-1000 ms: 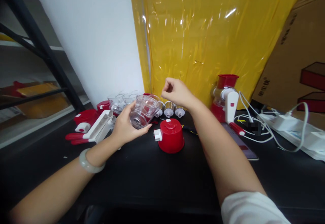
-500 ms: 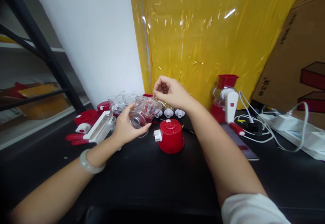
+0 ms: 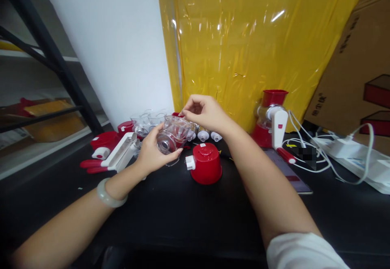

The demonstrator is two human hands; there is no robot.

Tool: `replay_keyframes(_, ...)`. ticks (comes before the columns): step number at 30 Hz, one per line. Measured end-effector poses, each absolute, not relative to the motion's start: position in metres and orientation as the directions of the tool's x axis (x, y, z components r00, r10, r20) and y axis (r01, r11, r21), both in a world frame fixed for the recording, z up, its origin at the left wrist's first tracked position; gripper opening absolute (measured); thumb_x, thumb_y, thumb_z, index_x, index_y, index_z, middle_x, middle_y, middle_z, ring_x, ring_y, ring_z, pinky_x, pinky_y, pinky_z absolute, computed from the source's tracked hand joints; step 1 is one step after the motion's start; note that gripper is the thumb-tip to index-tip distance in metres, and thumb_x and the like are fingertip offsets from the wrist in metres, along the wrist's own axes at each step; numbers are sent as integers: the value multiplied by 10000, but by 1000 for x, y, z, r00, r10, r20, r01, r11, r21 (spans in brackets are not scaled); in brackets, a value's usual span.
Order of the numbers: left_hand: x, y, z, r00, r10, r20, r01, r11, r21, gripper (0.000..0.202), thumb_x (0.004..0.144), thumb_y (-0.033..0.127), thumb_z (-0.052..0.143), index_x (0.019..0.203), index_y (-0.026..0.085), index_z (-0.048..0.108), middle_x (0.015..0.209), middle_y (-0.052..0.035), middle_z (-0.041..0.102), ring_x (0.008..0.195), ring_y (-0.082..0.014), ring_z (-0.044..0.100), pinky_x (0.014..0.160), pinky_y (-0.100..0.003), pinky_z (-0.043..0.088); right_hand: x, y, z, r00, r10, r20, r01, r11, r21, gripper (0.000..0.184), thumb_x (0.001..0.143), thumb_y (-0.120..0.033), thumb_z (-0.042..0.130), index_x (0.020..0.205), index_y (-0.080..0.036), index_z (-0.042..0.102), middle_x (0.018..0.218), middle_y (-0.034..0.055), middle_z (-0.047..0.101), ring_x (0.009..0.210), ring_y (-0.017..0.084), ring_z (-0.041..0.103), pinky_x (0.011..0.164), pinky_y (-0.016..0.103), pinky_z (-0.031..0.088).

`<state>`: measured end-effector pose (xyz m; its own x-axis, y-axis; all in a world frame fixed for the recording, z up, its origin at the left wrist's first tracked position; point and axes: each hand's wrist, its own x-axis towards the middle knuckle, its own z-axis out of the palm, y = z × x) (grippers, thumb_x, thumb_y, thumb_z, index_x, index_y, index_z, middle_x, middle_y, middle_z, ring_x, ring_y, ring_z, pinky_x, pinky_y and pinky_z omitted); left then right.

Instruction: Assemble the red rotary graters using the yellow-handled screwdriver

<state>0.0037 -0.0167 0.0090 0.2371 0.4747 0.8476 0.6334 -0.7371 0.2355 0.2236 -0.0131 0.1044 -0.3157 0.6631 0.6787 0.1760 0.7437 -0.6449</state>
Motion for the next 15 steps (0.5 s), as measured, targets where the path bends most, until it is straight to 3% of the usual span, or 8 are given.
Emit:
replay_keyframes(7,4,-16,8,235,469,851,633,-738,232,891,624,438,837,1378,194,430,1256,-151,640,1123,-341,653,961,-512,552,223,-12,105,-281,693,664,140,714,-686,286,686,-397,805,763,-176,640,787,52,720,732,150,666,681,308,551)
replay_keyframes(15,4,-18,10,234,477,847,630,-738,242,877,621,430,837,1363,189,436,1246,-150,645,1118,-344,652,961,-524,547,226,-11,106,-341,675,654,202,732,-650,227,704,-382,801,775,-181,725,801,52,709,764,164,658,737,332,543)
